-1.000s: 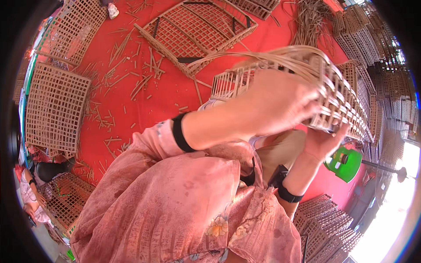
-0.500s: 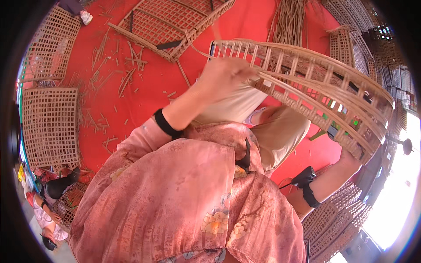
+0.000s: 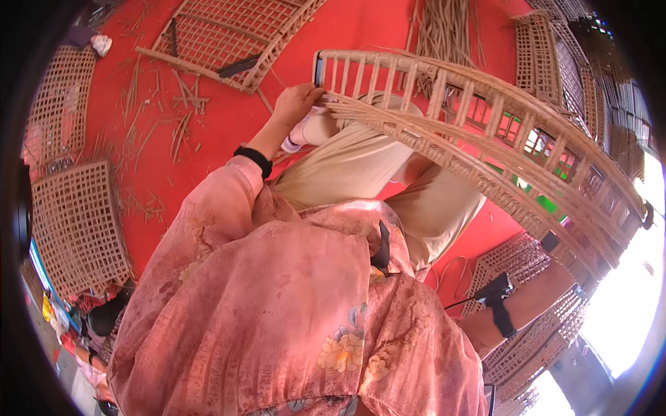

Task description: Weaving bamboo or wooden strips to create a rectangular basket structure.

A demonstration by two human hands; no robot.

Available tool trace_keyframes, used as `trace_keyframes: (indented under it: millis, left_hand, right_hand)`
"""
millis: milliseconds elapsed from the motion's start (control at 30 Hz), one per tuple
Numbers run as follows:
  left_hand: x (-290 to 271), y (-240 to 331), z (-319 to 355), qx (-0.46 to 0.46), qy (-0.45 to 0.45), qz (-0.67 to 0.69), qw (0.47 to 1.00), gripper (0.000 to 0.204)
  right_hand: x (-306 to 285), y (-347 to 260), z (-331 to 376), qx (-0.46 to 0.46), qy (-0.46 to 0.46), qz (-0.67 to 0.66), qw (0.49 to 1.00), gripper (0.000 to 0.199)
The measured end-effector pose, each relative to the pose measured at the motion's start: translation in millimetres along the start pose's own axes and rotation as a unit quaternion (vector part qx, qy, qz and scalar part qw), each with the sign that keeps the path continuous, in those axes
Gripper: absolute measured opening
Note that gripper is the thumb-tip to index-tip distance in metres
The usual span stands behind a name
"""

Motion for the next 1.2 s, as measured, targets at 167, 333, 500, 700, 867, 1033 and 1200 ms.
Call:
trace_keyframes:
  millis: [167, 333, 500, 700, 867, 1033, 1200]
  left_hand:
    - [9, -29, -13, 0.096, 0.027, -0.211, 0.972, 0.019]
    - [12, -75, -68, -0.163, -0.052, -0.098, 0.980, 0.030]
    - [-90, 4, -47, -0.141, 0.120, -0.119, 0.975, 0.043]
    - [-186, 160, 56, -0.008, 0.148, 0.090, 0.985, 0.038]
    - [-241, 235, 152, 0.177, 0.272, 0.208, 0.923, 0.035]
    - [-212, 260, 163, 0.196, 0.219, 0.022, 0.955, 0.031]
    - [-171, 281, 154, 0.219, 0.262, -0.259, 0.903, 0.044]
  right_hand:
    - [1, -3, 3, -0.001, 0.004, -0.035, 0.999, 0.052]
    - [19, 1, 11, 0.001, 0.006, -0.130, 0.991, 0.051]
    - [83, 13, 39, 0.057, -0.062, -0.301, 0.950, 0.049]
    - [171, 31, 129, 0.124, -0.075, -0.362, 0.921, 0.047]
    - [256, 82, 244, 0.366, -0.285, -0.418, 0.781, 0.047]
    - [289, 132, 333, 0.465, -0.327, -0.367, 0.736, 0.045]
    - [263, 133, 339, 0.512, -0.377, -0.270, 0.723, 0.052]
Point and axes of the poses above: each hand's wrist, its own z-axis away from the middle knuckle, its own x-axis out of the palm, y = z × x, the point moved 9 cm from there along -z, towards the middle knuckle, and after that the axes turned 13 degrees about -x, right-handed, at the moved point
